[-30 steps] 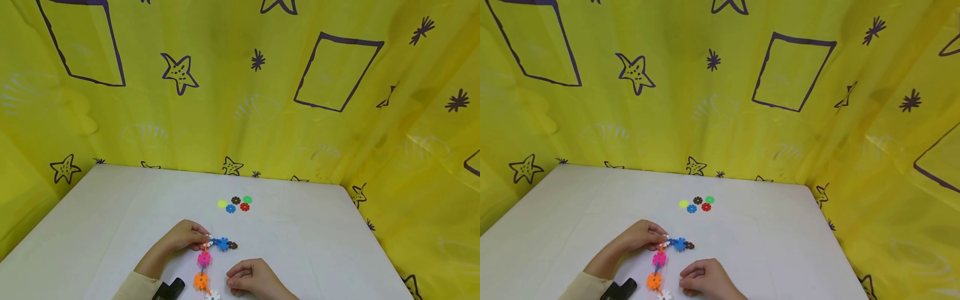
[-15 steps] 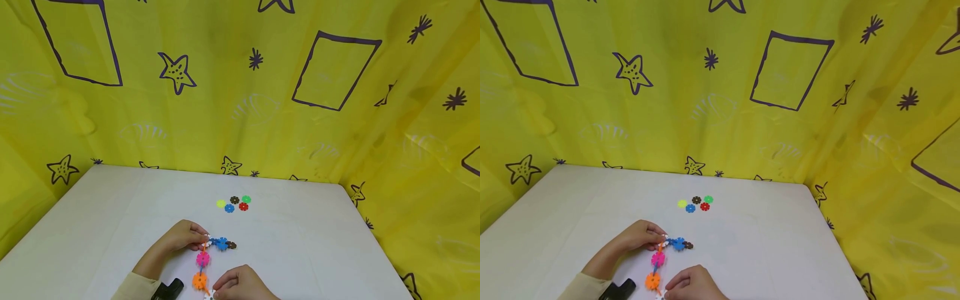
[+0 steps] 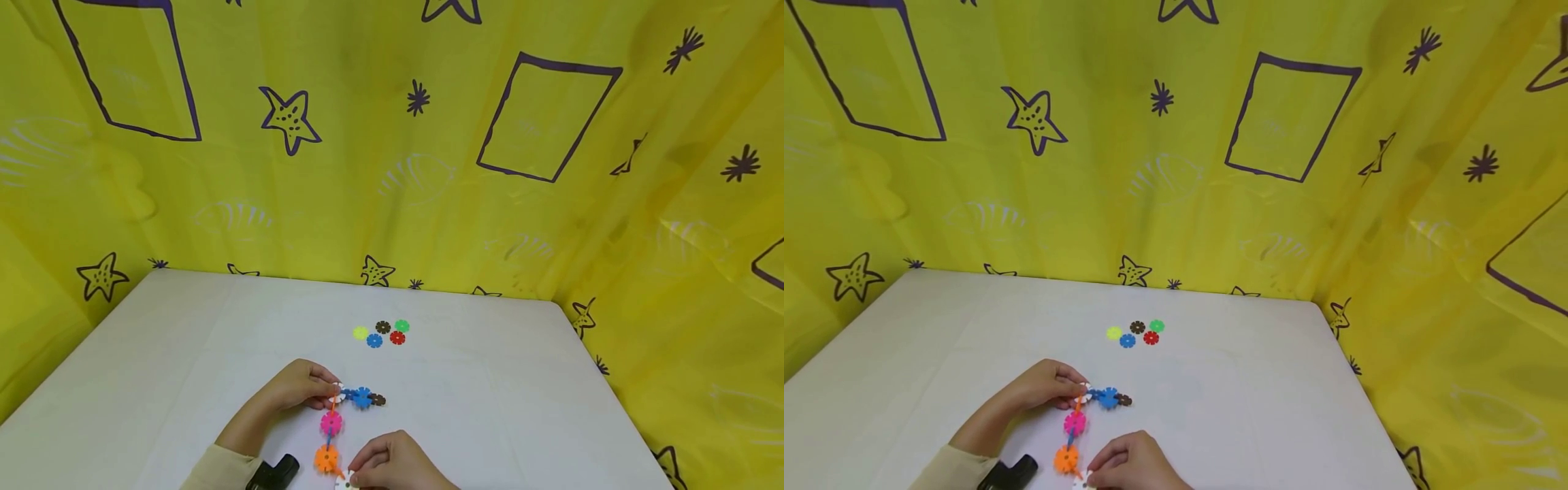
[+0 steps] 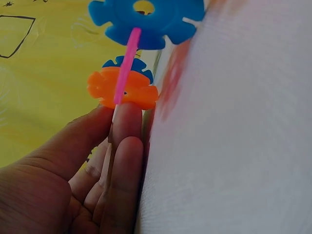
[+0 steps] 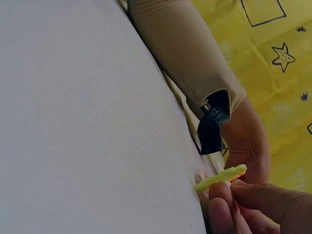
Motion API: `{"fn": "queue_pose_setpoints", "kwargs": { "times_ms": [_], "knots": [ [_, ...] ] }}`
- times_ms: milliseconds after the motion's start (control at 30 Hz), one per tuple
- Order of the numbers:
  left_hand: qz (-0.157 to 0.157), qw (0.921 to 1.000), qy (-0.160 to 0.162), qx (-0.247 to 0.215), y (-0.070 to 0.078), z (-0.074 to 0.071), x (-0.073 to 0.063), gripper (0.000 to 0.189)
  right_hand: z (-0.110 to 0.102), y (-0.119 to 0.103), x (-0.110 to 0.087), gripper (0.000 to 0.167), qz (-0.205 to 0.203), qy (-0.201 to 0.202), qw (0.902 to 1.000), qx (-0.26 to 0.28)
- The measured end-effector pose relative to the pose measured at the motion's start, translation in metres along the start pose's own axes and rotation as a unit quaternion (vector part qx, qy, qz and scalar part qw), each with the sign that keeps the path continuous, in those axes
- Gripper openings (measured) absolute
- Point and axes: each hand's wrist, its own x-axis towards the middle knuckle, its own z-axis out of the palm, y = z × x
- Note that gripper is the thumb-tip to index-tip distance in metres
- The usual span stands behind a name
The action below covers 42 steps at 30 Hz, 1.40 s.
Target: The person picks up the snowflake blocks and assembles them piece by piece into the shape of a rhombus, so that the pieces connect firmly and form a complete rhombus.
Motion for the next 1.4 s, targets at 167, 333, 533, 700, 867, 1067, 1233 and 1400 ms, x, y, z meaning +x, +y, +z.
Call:
{"fn": "queue_pose_setpoints", "kwargs": {
  "times_ms": [167, 333, 533, 700, 867, 1067, 1233, 1400],
  "knots": [
    [0.0, 1.0, 0.003, -0.001, 0.0, -0.001, 0.001, 0.026, 0.001, -0.002, 0.0, 0.007, 0.0, 0.004, 0.9998, 0.019],
    [0.002, 1.0, 0.005, -0.003, -0.001, -0.001, 0.001, 0.026, 0.001, -0.003, 0.0, 0.007, 0.002, 0.015, 0.9995, 0.03],
    [-0.007, 0.9996, 0.023, -0.013, 0.0, -0.001, -0.001, 0.027, -0.004, -0.005, 0.0, 0.005, 0.0, 0.025, 0.9995, 0.02],
    [-0.012, 0.9988, 0.037, -0.03, 0.0, 0.0, -0.001, 0.027, -0.017, -0.007, 0.002, 0.006, -0.018, 0.021, 0.9996, -0.009],
    [-0.024, 0.9968, 0.062, -0.043, 0.0, 0.003, -0.004, 0.025, -0.036, -0.011, 0.009, 0.006, -0.033, 0.004, 0.9976, -0.06],
    [-0.04, 0.9927, 0.098, -0.058, -0.001, 0.007, -0.011, 0.03, -0.058, -0.016, 0.018, 0.006, -0.04, -0.021, 0.9956, -0.083],
    [-0.044, 0.9897, 0.123, -0.058, -0.003, 0.011, -0.016, 0.032, -0.071, -0.021, 0.025, 0.005, -0.054, -0.033, 0.9914, -0.115],
    [-0.058, 0.9853, 0.15, -0.057, -0.005, 0.015, -0.02, 0.031, -0.081, -0.027, 0.033, 0.004, -0.052, -0.057, 0.9865, -0.145]
  ]
}}
